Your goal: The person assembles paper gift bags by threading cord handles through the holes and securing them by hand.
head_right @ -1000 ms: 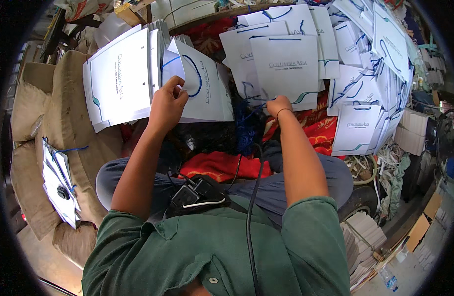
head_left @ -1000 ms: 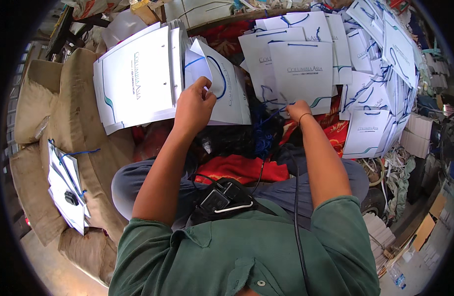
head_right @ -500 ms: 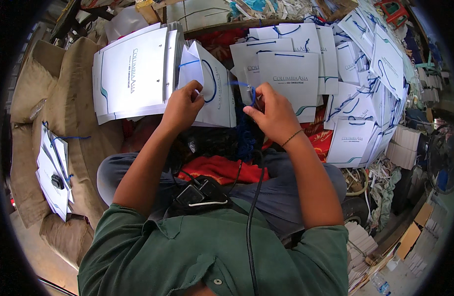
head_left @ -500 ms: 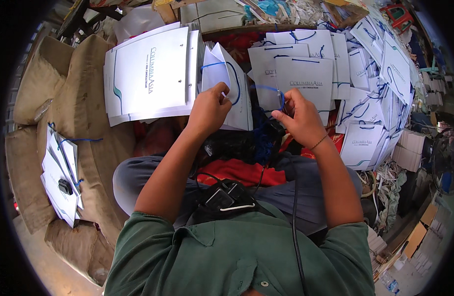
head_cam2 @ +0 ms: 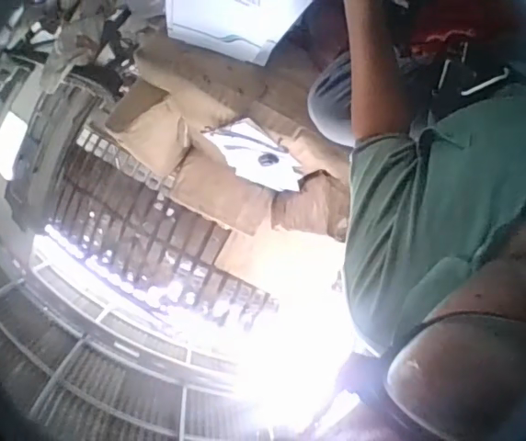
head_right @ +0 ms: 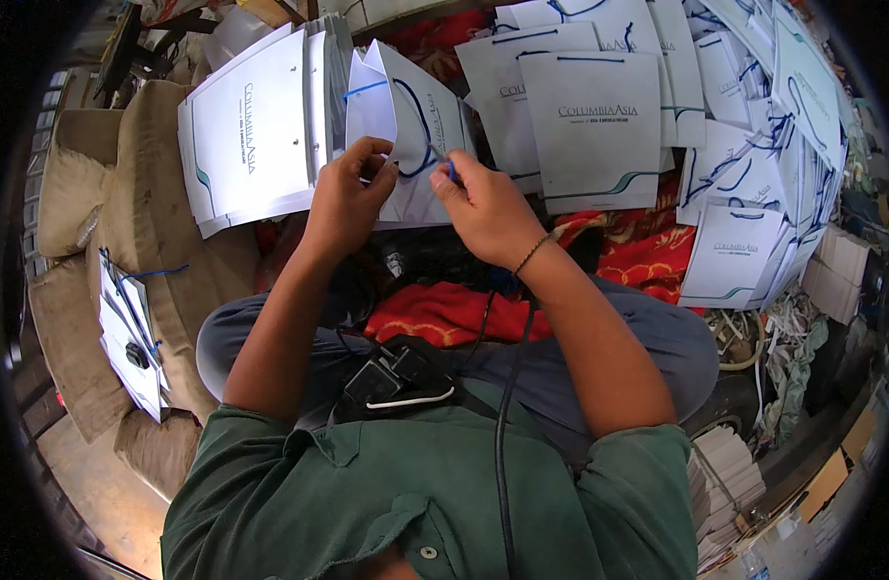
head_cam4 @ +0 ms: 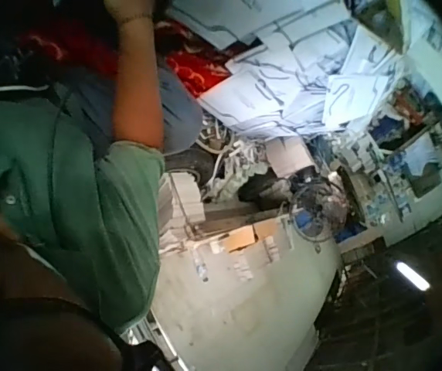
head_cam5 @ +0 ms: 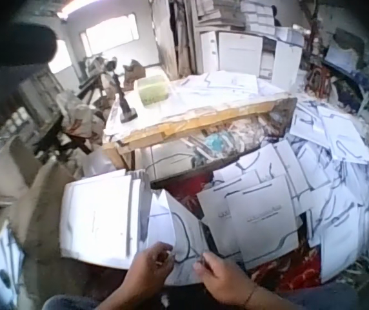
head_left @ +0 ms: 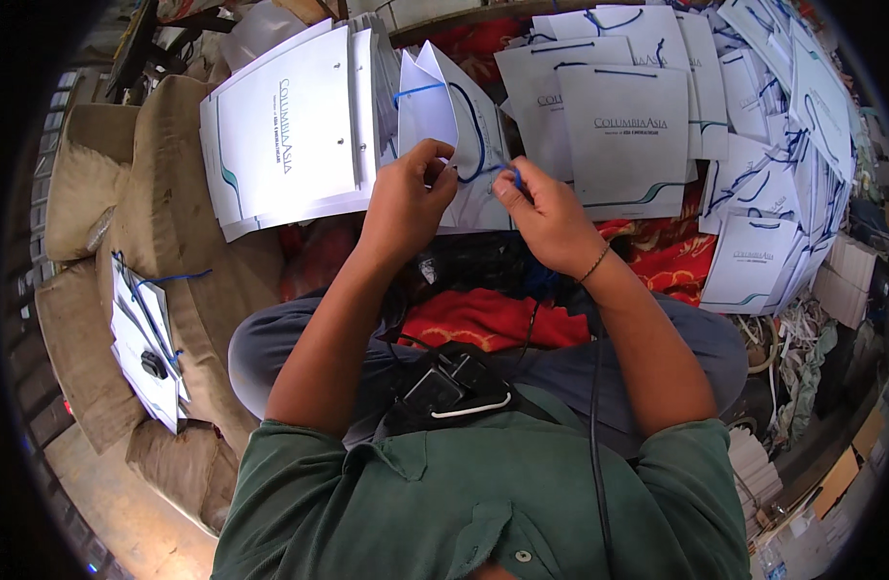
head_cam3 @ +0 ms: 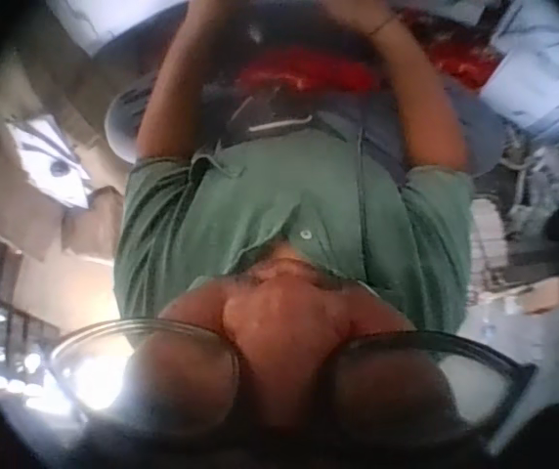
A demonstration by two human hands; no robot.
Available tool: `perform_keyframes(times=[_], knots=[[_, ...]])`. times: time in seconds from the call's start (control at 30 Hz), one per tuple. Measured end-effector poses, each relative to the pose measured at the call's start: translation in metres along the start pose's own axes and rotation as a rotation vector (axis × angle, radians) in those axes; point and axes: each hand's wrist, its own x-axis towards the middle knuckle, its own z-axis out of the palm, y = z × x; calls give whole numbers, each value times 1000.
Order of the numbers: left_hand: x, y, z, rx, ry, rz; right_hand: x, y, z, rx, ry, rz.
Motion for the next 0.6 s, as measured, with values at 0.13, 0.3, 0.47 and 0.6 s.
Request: perform_keyframes(times=[0.13,0.3,0.47,0.6], knots=[[-2,4,2,-18,-27,0,-3,13,5,-232,16,-122],[-10,11,4,-44,-12,-3,-4,-7,8,-179,-9,4],[-15,10,5,-36,-25,-1,-6,-14,10,-363,-7,-3],[-18,11,5,-44,-59,21,-6,-13,12,-389,-5,2]])
